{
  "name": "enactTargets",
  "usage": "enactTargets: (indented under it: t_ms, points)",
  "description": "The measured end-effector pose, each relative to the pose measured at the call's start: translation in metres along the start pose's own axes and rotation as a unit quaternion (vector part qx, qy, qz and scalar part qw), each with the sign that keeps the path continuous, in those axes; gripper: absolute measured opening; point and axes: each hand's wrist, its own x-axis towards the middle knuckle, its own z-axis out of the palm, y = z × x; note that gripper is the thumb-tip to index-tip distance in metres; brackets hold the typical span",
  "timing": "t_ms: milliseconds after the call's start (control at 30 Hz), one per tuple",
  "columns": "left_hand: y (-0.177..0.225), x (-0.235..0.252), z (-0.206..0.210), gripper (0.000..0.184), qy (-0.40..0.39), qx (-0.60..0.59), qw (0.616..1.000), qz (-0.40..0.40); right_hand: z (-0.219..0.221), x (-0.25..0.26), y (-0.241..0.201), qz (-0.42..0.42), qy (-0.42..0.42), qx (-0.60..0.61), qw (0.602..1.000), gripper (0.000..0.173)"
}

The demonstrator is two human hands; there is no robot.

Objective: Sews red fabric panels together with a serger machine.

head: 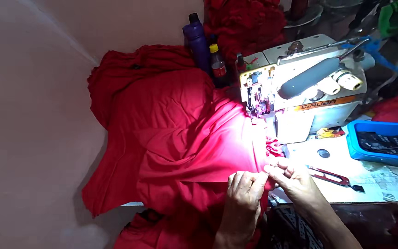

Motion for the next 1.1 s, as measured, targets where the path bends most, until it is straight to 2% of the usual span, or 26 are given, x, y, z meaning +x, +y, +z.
enactTargets:
  t_ms: [167, 267, 300, 400, 500, 600, 700, 767, 867, 967, 1000, 1100]
  points:
    - [-0.01, -0.022, 0.01, 0.018, 0.076, -0.067, 0.995, -0.005, 0.0, -0.002, 0.005, -0.089, -0.002, -0.01, 0.996, 0.01]
    - [-0.02, -0.022, 0.015, 0.057, 0.026, 0.051, 0.998, -0.014, 0.003, -0.006, 0.004, -0.142, 0.025, -0.035, 0.989, 0.009]
    - [-0.024, -0.017, 0.015, 0.057, 0.021, 0.084, 0.996, -0.012, 0.006, -0.008, 0.003, -0.152, 0.04, -0.04, 0.987, 0.009]
    - [-0.03, -0.005, 0.013, 0.026, 0.057, 0.106, 0.992, -0.029, 0.012, -0.014, 0.006, -0.159, 0.081, -0.047, 0.983, 0.012]
    - [-0.03, -0.006, 0.015, 0.023, 0.085, 0.095, 0.992, -0.025, 0.015, -0.016, 0.011, -0.157, 0.097, -0.032, 0.982, 0.02]
    - [-0.035, 0.003, 0.02, 0.019, 0.103, 0.09, 0.99, -0.028, 0.017, 0.0, 0.017, -0.178, 0.109, -0.044, 0.977, 0.035]
    - [-0.04, 0.028, 0.023, 0.012, 0.103, 0.104, 0.988, -0.041, 0.013, 0.03, 0.018, -0.214, 0.109, -0.111, 0.964, 0.028]
    - [-0.04, 0.048, 0.022, 0.018, 0.07, 0.117, 0.989, -0.061, 0.011, 0.048, 0.017, -0.229, 0.121, -0.187, 0.948, 0.026]
    - [-0.046, 0.073, 0.022, 0.027, -0.006, 0.112, 0.989, -0.095, 0.007, 0.065, 0.019, -0.257, 0.137, -0.3, 0.908, 0.032]
    - [-0.053, 0.086, 0.021, 0.027, -0.036, 0.083, 0.99, -0.106, -0.003, 0.053, 0.017, -0.264, 0.096, -0.338, 0.898, 0.035]
    - [-0.053, 0.087, 0.021, 0.027, -0.046, 0.078, 0.99, -0.109, -0.007, 0.042, 0.015, -0.267, 0.105, -0.364, 0.886, 0.033]
    - [-0.054, 0.087, 0.022, 0.028, -0.054, 0.066, 0.99, -0.112, -0.032, 0.002, 0.009, -0.276, 0.144, -0.509, 0.803, 0.029]
